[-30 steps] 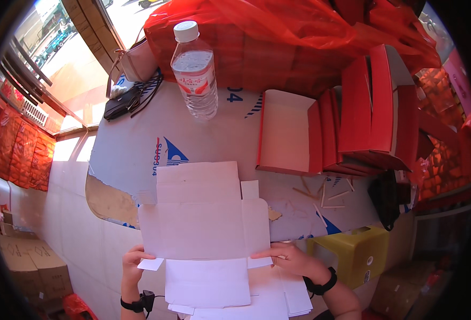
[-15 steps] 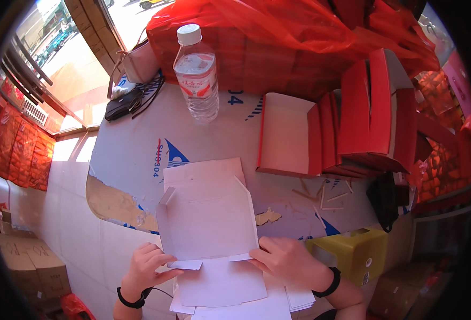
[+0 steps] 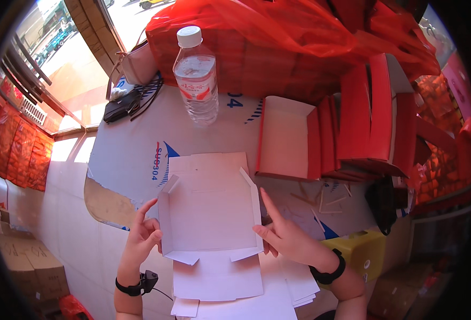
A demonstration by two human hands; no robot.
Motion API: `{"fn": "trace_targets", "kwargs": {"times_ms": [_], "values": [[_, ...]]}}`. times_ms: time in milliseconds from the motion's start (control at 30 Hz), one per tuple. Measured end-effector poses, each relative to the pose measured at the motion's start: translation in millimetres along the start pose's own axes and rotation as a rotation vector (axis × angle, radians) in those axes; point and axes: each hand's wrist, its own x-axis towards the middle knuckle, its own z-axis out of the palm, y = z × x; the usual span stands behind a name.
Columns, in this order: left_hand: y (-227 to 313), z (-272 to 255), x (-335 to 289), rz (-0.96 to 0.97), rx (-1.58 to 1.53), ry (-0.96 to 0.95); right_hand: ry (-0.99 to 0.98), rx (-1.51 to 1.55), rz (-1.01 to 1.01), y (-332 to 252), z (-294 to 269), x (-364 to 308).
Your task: Assembling and folding red and white cardboard gift boxes.
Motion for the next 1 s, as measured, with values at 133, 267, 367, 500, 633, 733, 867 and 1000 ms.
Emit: {"fn": "trace_targets", "kwargs": {"times_ms": [133,267,367,500,633,733,867,1000], "values": [[16,-8,11,0.162,0.348,0.048,-0.063,-0.028,-0.071,13,-11,11],[25,-18,28,0.232,0.414,-0.199,0.008,-0.106,-0.213,11,-13,15],[27,-16,26,0.185,0.404,-0.225,-0.04,0.023,-0.203,13,-12,16],[21,-6,10,0.0,0.287,-0.07,-0.152,0.063,-0.189,18,-10,8],[7,10,0,0.156,0.424,0.201,-0.144,0.258,-0.064,26,-2,5],[7,15,3,0.163,0.445,0.249,0.044,0.129,-0.228,43,-2,15],[5,16,9,0.137,0.413,0.286,0.112,0.109,-0.347,44,4,11],[3,20,11,0.153,0.31,0.285,0.098,0.27,-0.412,45,2,9]]}}
